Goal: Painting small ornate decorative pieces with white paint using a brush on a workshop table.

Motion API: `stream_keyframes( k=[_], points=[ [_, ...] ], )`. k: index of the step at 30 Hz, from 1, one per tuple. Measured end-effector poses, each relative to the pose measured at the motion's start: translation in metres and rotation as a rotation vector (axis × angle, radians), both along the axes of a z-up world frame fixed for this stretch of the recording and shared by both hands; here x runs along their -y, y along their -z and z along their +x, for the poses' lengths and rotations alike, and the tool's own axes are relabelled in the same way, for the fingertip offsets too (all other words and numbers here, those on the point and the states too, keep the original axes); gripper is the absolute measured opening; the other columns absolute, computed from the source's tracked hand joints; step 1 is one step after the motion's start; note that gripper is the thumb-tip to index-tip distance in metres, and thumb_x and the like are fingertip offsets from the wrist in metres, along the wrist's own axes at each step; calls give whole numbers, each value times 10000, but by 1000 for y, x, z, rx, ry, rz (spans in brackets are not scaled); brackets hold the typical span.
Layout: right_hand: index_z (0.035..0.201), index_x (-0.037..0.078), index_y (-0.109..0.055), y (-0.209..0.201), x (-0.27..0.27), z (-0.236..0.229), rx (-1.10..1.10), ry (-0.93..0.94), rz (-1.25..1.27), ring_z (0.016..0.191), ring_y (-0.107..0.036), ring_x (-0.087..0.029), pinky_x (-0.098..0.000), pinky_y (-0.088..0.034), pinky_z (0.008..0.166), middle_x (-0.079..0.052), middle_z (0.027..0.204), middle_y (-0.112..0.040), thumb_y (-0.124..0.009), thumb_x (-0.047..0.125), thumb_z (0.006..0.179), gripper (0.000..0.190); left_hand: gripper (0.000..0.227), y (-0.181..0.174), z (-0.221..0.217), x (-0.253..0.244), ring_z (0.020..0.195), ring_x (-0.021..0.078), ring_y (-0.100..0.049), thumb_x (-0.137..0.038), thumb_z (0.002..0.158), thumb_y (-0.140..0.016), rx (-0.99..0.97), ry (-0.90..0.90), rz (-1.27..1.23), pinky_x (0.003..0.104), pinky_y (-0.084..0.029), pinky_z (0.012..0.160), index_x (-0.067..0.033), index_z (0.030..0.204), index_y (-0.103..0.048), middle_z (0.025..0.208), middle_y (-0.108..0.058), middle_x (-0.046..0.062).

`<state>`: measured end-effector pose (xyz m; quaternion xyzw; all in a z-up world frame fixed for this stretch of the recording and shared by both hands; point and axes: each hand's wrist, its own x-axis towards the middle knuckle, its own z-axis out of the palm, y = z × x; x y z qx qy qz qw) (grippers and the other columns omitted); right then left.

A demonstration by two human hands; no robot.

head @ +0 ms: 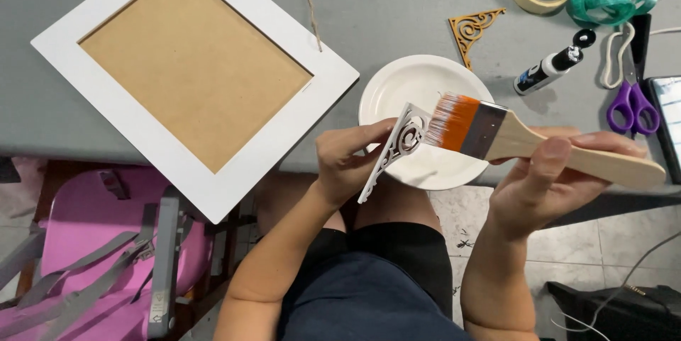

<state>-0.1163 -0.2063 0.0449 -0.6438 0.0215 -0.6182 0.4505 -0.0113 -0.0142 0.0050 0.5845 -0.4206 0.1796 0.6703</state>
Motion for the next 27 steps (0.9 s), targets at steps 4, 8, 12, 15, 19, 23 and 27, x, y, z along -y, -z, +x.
stream_keyframes(
  k=[4, 8, 12, 15, 19, 23, 27],
  points=[
    [1208, 117, -343, -2, 1, 3, -140, 14, 54, 933, -421, -163, -322, -430, 892, -40, 1091, -369, -583, 122, 1101, 263, 358, 2, 6, -2, 924, 245, -788, -81, 919, -794, -165, 90, -122, 314, -700, 750, 33, 1236, -671, 1146, -742, 185],
    [1144, 18, -371, 13, 28, -13, -264, 154, -3, 824, -545, -272, -381, -549, 695, -121, 1097, -394, -600, 149, 1098, 268, 418, -7, 24, -4, 1100, 249, -749, -156, 951, -771, -329, 81, -136, 345, -667, 958, 15, 1310, -642, 1210, -734, 153],
    [1128, -8, -392, 13, 42, -26, -200, 230, -19, 843, -621, -323, -396, -583, 528, -148, 1098, -413, -591, 194, 1117, 284, 433, -2, 50, 19, 1192, 256, -726, -106, 945, -772, -367, 157, 44, 338, -635, 1042, -21, 1344, -625, 1259, -724, 146],
    [1134, 4, -412, 14, 47, -29, -223, 238, -11, 830, -649, -328, -391, -588, 553, -156, 1064, -455, -625, 306, 1122, 370, 387, -3, 67, 51, 1112, 198, -749, -137, 937, -767, -377, 213, 155, 318, -650, 999, -51, 1301, -666, 1206, -755, 102],
    [1137, 69, -413, 27, 56, -28, -213, 190, 131, 847, -644, -290, -343, -548, 557, -128, 1040, -464, -648, 330, 1096, 353, 394, -3, 82, 82, 999, 181, -765, -109, 898, -787, -483, 341, 170, 303, -694, 885, -22, 1268, -682, 1124, -777, 105],
    [1173, 175, -423, 34, 62, -21, -217, 34, 360, 814, -627, -192, -258, -527, 613, -104, 1065, -615, -626, 313, 1109, 253, 391, 12, 95, 98, 923, 146, -784, 61, 851, -721, -484, 298, 266, 265, -667, 862, -37, 1230, -718, 1022, -803, 87],
    [1139, 158, -415, 26, 56, -14, -286, -23, 368, 736, -605, -180, -258, -555, 654, -115, 1064, -651, -578, 299, 1126, 216, 345, 4, 103, 91, 953, 157, -792, 47, 878, -739, -166, 245, 362, 263, -665, 900, -34, 1213, -715, 1089, -796, 86]
  ],
)
